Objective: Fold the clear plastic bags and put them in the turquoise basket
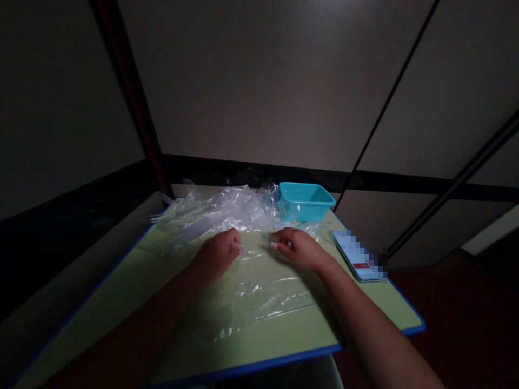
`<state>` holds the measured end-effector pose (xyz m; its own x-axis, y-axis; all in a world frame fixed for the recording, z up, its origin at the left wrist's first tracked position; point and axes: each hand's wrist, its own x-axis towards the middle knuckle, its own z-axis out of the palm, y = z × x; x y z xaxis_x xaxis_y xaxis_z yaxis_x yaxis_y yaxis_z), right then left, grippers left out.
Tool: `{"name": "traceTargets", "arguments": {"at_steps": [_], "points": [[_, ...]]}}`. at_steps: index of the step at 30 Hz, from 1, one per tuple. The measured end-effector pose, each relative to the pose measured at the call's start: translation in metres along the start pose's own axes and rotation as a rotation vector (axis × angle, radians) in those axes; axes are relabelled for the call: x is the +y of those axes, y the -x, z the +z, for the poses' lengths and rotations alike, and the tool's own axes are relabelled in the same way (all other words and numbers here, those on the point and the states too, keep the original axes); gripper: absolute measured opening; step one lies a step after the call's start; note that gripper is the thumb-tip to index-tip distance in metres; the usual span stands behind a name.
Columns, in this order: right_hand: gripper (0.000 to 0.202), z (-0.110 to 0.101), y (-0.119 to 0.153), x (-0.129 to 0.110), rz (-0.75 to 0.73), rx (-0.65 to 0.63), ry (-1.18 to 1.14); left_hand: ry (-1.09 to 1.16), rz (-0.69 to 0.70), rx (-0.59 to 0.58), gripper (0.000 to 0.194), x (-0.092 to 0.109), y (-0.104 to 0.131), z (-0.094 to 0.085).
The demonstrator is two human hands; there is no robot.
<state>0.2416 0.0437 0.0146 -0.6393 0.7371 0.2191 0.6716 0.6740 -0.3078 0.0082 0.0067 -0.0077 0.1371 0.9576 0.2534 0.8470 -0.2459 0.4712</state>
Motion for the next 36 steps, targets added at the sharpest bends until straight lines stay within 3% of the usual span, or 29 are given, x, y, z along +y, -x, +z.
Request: {"name": "traceTargets", "arguments": {"at_steps": [3, 8, 17, 21, 24, 29, 36], "points": [[0.032, 0.004, 0.001, -0.004, -0.057, -0.004, 0.015, 0.006, 0.016, -0.020, 0.016, 0.003, 0.002, -0.004], [0.034, 0.016, -0.001, -0.007, -0.140, 0.017, -0.050, 0.011, 0.102, -0.083, 0.013, 0.011, 0.006, -0.014], [0.034, 0.025, -0.004, -0.007, -0.178, 0.014, -0.157, 0.036, 0.098, -0.181, 0.017, 0.013, 0.012, -0.019], [0.025, 0.028, -0.006, -0.010, -0.182, 0.005, -0.299, 0.037, 0.062, -0.183, 0.019, 0.014, 0.011, -0.019], [0.022, 0.029, -0.006, -0.010, -0.157, -0.017, -0.407, 0.081, 0.118, -0.185, 0.017, 0.014, 0.010, -0.022], [0.022, 0.026, -0.005, -0.010, -0.137, -0.021, -0.451, 0.082, 0.182, -0.345, 0.015, 0.012, 0.010, -0.027], [0.035, 0.024, -0.005, -0.011, -0.238, -0.015, -0.344, 0.020, 0.243, -0.439, 0.012, 0.014, 0.013, -0.023]]}}
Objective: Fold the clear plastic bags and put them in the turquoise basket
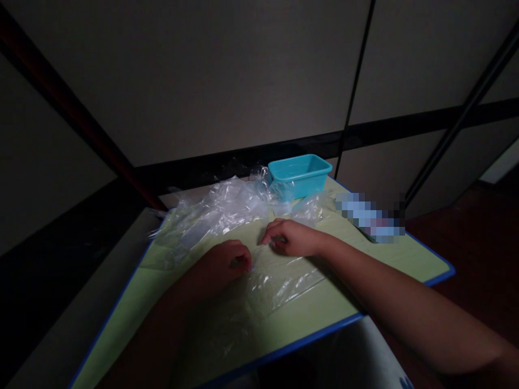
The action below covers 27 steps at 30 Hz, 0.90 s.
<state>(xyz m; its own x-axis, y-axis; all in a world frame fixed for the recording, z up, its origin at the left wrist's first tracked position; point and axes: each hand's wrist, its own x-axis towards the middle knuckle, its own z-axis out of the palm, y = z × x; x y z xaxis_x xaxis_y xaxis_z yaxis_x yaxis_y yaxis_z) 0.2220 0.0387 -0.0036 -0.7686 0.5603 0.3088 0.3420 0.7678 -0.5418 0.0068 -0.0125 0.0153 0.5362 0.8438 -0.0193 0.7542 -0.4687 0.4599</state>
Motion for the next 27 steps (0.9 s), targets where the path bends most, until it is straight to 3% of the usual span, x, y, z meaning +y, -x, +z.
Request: {"name": "traceTargets", "arguments": {"at_steps": [4, 9, 12, 15, 18, 21, 27], "points": [[0.028, 0.001, 0.001, 0.001, -0.004, -0.019, 0.001, 0.006, -0.014, -0.025, 0.022, 0.001, 0.001, -0.001], [0.022, 0.003, 0.001, 0.000, 0.001, -0.042, -0.009, -0.047, 0.048, 0.177, 0.032, -0.004, -0.002, -0.002], [0.018, 0.003, 0.000, 0.002, -0.001, 0.000, -0.060, -0.182, 0.062, 0.200, 0.033, -0.009, -0.002, 0.002], [0.020, 0.001, 0.000, 0.003, 0.031, 0.070, -0.145, -0.301, 0.021, 0.160, 0.050, -0.016, -0.001, 0.010], [0.030, -0.002, 0.002, 0.001, 0.099, 0.087, -0.088, -0.399, -0.093, 0.127, 0.078, -0.021, -0.001, 0.019], [0.043, -0.002, 0.005, -0.004, 0.148, -0.047, 0.056, -0.418, -0.175, 0.069, 0.082, -0.021, -0.002, 0.025], [0.052, 0.005, 0.007, -0.010, 0.181, -0.292, 0.129, -0.426, -0.087, 0.040, 0.072, 0.000, -0.004, 0.034]]}}
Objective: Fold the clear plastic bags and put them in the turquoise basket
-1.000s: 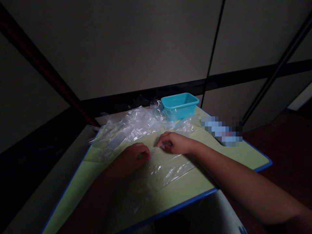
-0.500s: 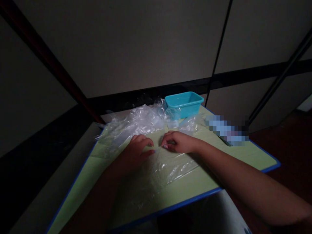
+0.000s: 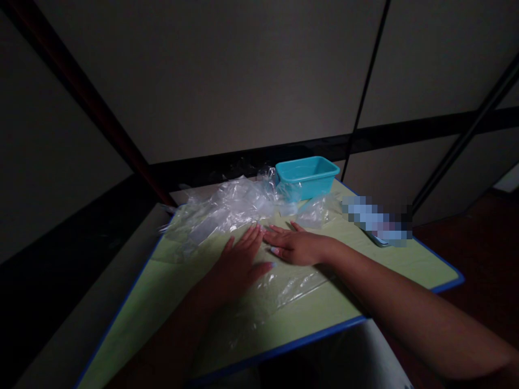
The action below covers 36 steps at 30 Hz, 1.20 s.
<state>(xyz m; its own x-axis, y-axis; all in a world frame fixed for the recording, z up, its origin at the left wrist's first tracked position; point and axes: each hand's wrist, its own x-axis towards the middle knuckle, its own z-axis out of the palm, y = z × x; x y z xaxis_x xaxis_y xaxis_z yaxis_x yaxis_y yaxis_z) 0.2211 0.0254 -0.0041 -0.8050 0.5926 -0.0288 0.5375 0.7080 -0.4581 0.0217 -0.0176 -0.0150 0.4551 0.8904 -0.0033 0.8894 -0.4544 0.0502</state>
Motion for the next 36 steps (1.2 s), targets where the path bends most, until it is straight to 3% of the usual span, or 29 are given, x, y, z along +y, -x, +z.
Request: {"name": "traceTargets", "arguments": {"at_steps": [6, 9, 16, 21, 26, 29, 32, 36], "points": [[0.056, -0.001, 0.002, -0.006, 0.062, -0.129, 0.054, -0.042, -0.094, -0.040, 0.080, 0.004, 0.003, 0.009], [0.057, -0.002, 0.003, -0.007, 0.101, -0.127, 0.055, -0.018, -0.088, -0.074, 0.082, 0.002, 0.002, 0.011], [0.055, -0.014, -0.002, 0.031, 0.242, 0.190, 0.024, 0.045, 0.037, 0.119, 0.070, 0.000, -0.005, 0.002], [0.051, -0.021, -0.005, 0.050, 0.237, 0.418, -0.017, 0.065, 0.110, -0.046, 0.064, 0.001, -0.003, 0.010], [0.049, -0.018, -0.006, 0.048, 0.229, 0.438, -0.024, 0.030, 0.112, -0.054, 0.062, 0.003, -0.004, 0.011], [0.050, -0.016, -0.007, 0.048, 0.187, 0.445, -0.008, 0.029, 0.101, 0.034, 0.062, 0.002, -0.007, 0.006], [0.047, -0.020, -0.007, 0.049, 0.140, 0.531, 0.004, 0.058, 0.086, 0.158, 0.065, -0.005, -0.008, 0.000], [0.043, -0.027, -0.003, 0.052, 0.221, 0.607, -0.049, 0.131, 0.020, 0.325, 0.057, -0.022, -0.009, -0.005]]}}
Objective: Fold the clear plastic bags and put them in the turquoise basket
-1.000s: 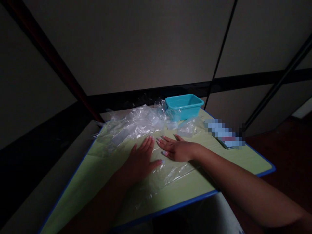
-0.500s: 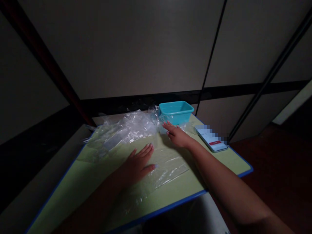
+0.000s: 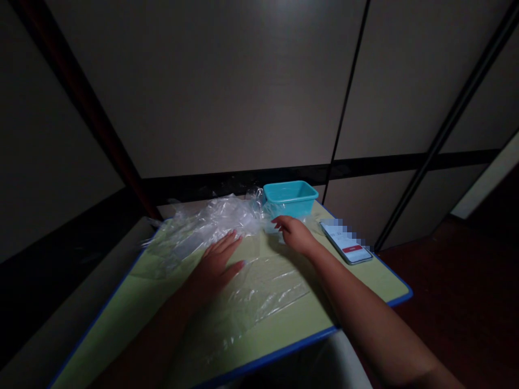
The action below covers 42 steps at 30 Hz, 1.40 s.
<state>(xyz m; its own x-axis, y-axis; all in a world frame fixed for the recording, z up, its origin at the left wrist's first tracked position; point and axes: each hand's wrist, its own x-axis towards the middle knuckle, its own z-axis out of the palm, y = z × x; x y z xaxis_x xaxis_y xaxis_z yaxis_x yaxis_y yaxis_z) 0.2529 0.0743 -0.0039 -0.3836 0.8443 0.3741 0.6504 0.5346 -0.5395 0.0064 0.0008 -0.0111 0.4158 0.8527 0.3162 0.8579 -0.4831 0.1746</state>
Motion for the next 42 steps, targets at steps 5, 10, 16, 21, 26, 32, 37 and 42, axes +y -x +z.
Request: {"name": "traceTargets", "arguments": {"at_steps": [5, 10, 16, 21, 26, 32, 37, 42], "points": [[0.031, 0.006, 0.003, -0.008, 0.029, -0.175, -0.325, 0.102, -0.158, 0.199, 0.037, -0.012, -0.005, -0.011], [0.023, 0.017, 0.014, -0.032, 0.104, -0.509, -1.004, 0.597, -0.483, 0.180, 0.034, -0.006, -0.007, -0.016], [0.018, 0.031, 0.015, -0.030, 0.259, -0.540, -1.006, 0.991, -0.584, 0.076, 0.038, -0.004, -0.008, -0.007], [0.015, 0.030, 0.011, -0.021, 0.269, -0.441, -0.970, 0.948, -0.659, 0.255, 0.032, -0.009, -0.008, -0.014], [0.025, 0.023, 0.012, -0.019, 0.245, -0.599, -0.890, 1.144, -0.755, 0.070, 0.043, -0.008, -0.005, -0.017], [0.030, 0.028, 0.011, -0.016, 0.240, -0.591, -0.813, 1.042, -0.685, -0.140, 0.043, -0.010, 0.000, -0.004], [0.024, 0.021, 0.017, -0.033, 0.180, -0.511, -0.733, 0.962, -0.660, -0.091, 0.040, -0.020, -0.002, 0.002], [0.018, 0.010, 0.039, -0.067, -0.193, -0.502, -0.569, 0.880, -0.680, -0.070, 0.039, -0.022, -0.004, 0.004]]}}
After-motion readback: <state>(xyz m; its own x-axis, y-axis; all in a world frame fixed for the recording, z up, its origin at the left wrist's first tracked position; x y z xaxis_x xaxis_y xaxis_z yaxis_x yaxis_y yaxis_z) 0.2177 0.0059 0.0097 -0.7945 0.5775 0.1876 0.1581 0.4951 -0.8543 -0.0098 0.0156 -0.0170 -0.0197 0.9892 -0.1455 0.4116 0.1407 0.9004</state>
